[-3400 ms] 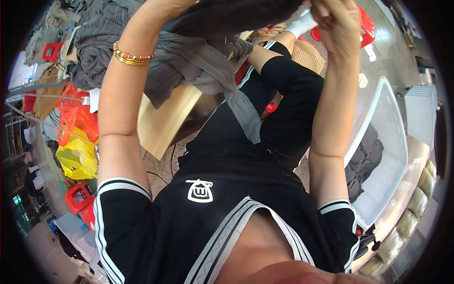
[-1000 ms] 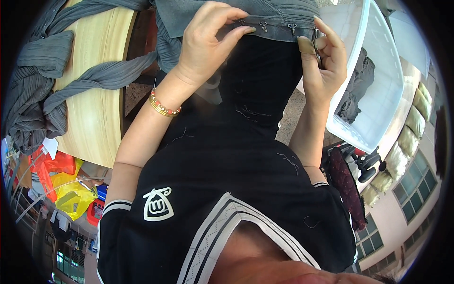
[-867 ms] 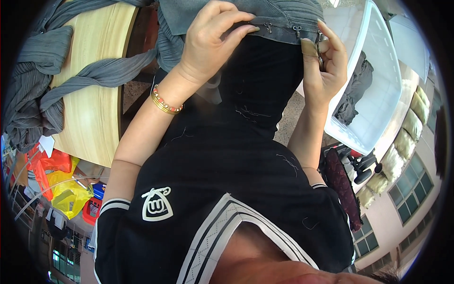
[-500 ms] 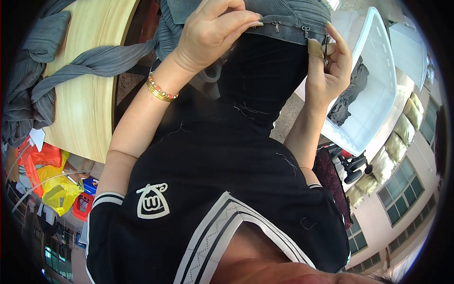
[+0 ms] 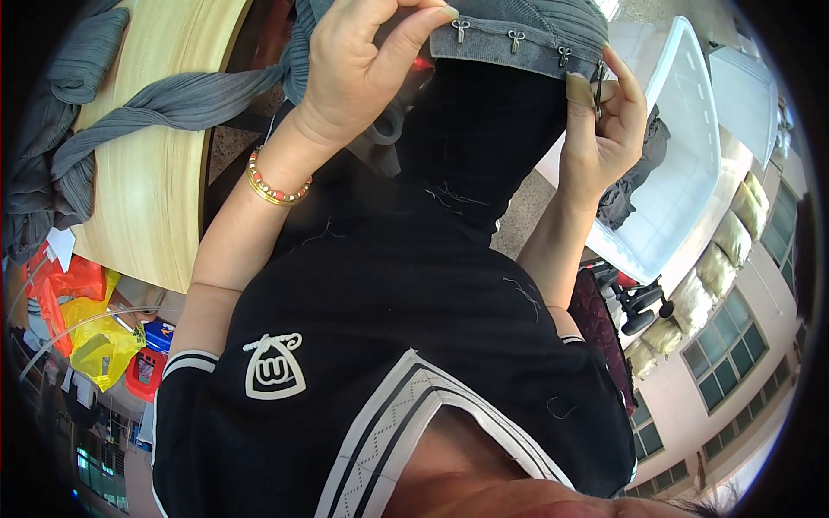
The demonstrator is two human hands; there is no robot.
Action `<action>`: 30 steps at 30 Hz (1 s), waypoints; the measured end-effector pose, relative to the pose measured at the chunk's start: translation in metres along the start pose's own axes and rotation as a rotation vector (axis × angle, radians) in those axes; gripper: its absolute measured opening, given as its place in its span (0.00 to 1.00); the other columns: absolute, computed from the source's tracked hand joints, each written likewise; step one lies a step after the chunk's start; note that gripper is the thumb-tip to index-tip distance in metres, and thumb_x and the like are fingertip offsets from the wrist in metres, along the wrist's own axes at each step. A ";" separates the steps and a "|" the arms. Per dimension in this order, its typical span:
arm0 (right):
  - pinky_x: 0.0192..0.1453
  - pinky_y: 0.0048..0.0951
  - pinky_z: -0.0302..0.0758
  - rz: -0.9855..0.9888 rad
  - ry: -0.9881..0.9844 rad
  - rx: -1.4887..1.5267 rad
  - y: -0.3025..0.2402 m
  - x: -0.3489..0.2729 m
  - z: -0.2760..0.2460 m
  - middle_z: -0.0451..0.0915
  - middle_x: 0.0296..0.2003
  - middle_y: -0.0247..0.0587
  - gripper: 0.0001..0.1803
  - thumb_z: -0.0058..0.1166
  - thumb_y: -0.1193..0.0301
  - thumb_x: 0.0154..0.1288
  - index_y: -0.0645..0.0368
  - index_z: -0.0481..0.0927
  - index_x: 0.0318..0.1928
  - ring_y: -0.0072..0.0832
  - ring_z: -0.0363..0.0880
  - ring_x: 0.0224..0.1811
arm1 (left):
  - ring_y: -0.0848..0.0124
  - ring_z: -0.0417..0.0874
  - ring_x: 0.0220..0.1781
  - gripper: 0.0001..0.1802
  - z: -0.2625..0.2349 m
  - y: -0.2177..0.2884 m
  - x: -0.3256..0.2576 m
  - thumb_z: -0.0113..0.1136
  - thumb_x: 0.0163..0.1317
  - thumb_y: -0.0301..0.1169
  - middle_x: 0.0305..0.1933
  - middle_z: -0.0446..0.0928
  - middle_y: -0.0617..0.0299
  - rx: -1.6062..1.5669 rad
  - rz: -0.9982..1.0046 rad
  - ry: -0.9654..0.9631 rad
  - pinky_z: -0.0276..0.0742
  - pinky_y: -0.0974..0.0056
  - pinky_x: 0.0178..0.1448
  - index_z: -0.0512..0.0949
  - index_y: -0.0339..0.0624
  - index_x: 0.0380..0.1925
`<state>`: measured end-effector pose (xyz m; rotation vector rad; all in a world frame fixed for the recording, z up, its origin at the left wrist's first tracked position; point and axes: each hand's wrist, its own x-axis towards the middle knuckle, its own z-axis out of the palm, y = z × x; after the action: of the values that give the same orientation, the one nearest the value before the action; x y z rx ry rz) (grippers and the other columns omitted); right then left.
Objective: Trimming excess threads and small fabric pieces from grey pleated garments using small clippers.
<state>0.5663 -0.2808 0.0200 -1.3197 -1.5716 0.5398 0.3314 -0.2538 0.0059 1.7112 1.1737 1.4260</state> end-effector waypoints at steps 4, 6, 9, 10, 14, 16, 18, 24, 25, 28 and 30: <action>0.31 0.10 0.55 -0.010 -0.082 -0.018 -0.017 0.003 0.002 0.67 0.27 0.21 0.30 0.70 0.83 0.59 0.67 0.75 0.63 0.08 0.63 0.26 | 0.66 0.81 0.40 0.02 -0.003 0.007 0.002 0.62 0.67 0.21 0.39 0.79 0.56 -0.069 -0.110 -0.033 0.76 0.67 0.47 0.79 0.34 0.36; 0.32 0.12 0.63 0.014 -0.090 -0.006 -0.026 0.006 0.001 0.72 0.30 0.24 0.29 0.72 0.80 0.56 0.65 0.78 0.59 0.11 0.68 0.28 | 0.67 0.81 0.41 0.02 -0.003 0.010 0.003 0.61 0.68 0.22 0.40 0.80 0.56 -0.068 -0.111 -0.055 0.76 0.68 0.48 0.79 0.33 0.37; 0.37 0.15 0.72 -0.180 -0.186 -0.146 -0.034 0.018 0.003 0.77 0.33 0.30 0.25 0.73 0.79 0.55 0.63 0.82 0.55 0.15 0.73 0.29 | 0.69 0.82 0.42 0.03 -0.001 0.014 0.003 0.60 0.69 0.22 0.41 0.81 0.56 -0.186 -0.199 -0.065 0.77 0.69 0.48 0.79 0.33 0.39; 0.36 0.17 0.73 -0.197 -0.214 -0.202 -0.037 0.021 0.005 0.78 0.34 0.31 0.23 0.73 0.77 0.55 0.60 0.84 0.54 0.17 0.75 0.29 | 0.69 0.82 0.42 0.03 0.000 0.014 0.002 0.59 0.70 0.23 0.41 0.81 0.56 -0.190 -0.234 -0.080 0.77 0.69 0.48 0.79 0.33 0.40; 0.33 0.24 0.75 -0.248 -0.286 -0.356 -0.041 0.026 0.010 0.81 0.35 0.33 0.20 0.74 0.74 0.54 0.52 0.89 0.49 0.21 0.78 0.29 | 0.71 0.82 0.39 0.04 0.002 0.011 0.002 0.58 0.72 0.24 0.40 0.81 0.57 -0.158 -0.187 -0.087 0.77 0.70 0.46 0.79 0.34 0.41; 0.35 0.21 0.69 -0.202 -0.376 -0.413 -0.048 0.028 0.011 0.78 0.37 0.35 0.19 0.72 0.75 0.58 0.57 0.88 0.52 0.21 0.74 0.33 | 0.72 0.82 0.39 0.04 0.001 0.008 0.000 0.57 0.73 0.24 0.39 0.81 0.57 -0.142 -0.167 -0.089 0.77 0.70 0.46 0.79 0.34 0.41; 0.34 0.21 0.69 -0.203 -0.391 -0.372 -0.051 0.034 0.015 0.78 0.36 0.35 0.19 0.72 0.74 0.58 0.56 0.89 0.51 0.21 0.73 0.33 | 0.72 0.82 0.39 0.04 0.002 0.007 -0.001 0.57 0.73 0.24 0.39 0.81 0.58 -0.127 -0.146 -0.089 0.77 0.70 0.46 0.78 0.34 0.41; 0.32 0.22 0.68 -0.198 -0.417 -0.367 -0.056 0.039 0.022 0.78 0.33 0.31 0.17 0.72 0.73 0.58 0.54 0.90 0.50 0.20 0.73 0.30 | 0.79 0.83 0.43 0.08 0.010 -0.026 -0.015 0.63 0.71 0.25 0.43 0.83 0.63 -0.299 -0.087 -0.038 0.80 0.74 0.49 0.81 0.37 0.48; 0.32 0.22 0.68 -0.206 -0.418 -0.357 -0.055 0.039 0.022 0.78 0.33 0.31 0.17 0.72 0.72 0.58 0.54 0.90 0.50 0.19 0.73 0.30 | 0.80 0.83 0.44 0.08 0.010 -0.029 -0.017 0.60 0.73 0.25 0.44 0.84 0.63 -0.271 -0.062 -0.042 0.79 0.75 0.50 0.80 0.36 0.49; 0.32 0.22 0.69 -0.221 -0.426 -0.386 -0.057 0.040 0.022 0.78 0.33 0.32 0.17 0.72 0.72 0.58 0.54 0.90 0.49 0.20 0.74 0.30 | 0.81 0.83 0.45 0.08 0.010 -0.032 -0.017 0.58 0.75 0.25 0.44 0.84 0.63 -0.218 -0.014 -0.050 0.78 0.76 0.50 0.79 0.35 0.49; 0.32 0.23 0.70 -0.233 -0.435 -0.385 -0.057 0.042 0.022 0.78 0.33 0.32 0.17 0.72 0.72 0.58 0.54 0.90 0.49 0.21 0.74 0.30 | 0.81 0.83 0.44 0.07 0.010 -0.032 -0.017 0.59 0.74 0.25 0.44 0.84 0.63 -0.190 0.009 -0.053 0.78 0.76 0.50 0.79 0.35 0.49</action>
<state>0.5220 -0.2550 0.0736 -1.3277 -2.2445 0.4056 0.3325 -0.2547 -0.0317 1.6136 0.9703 1.4397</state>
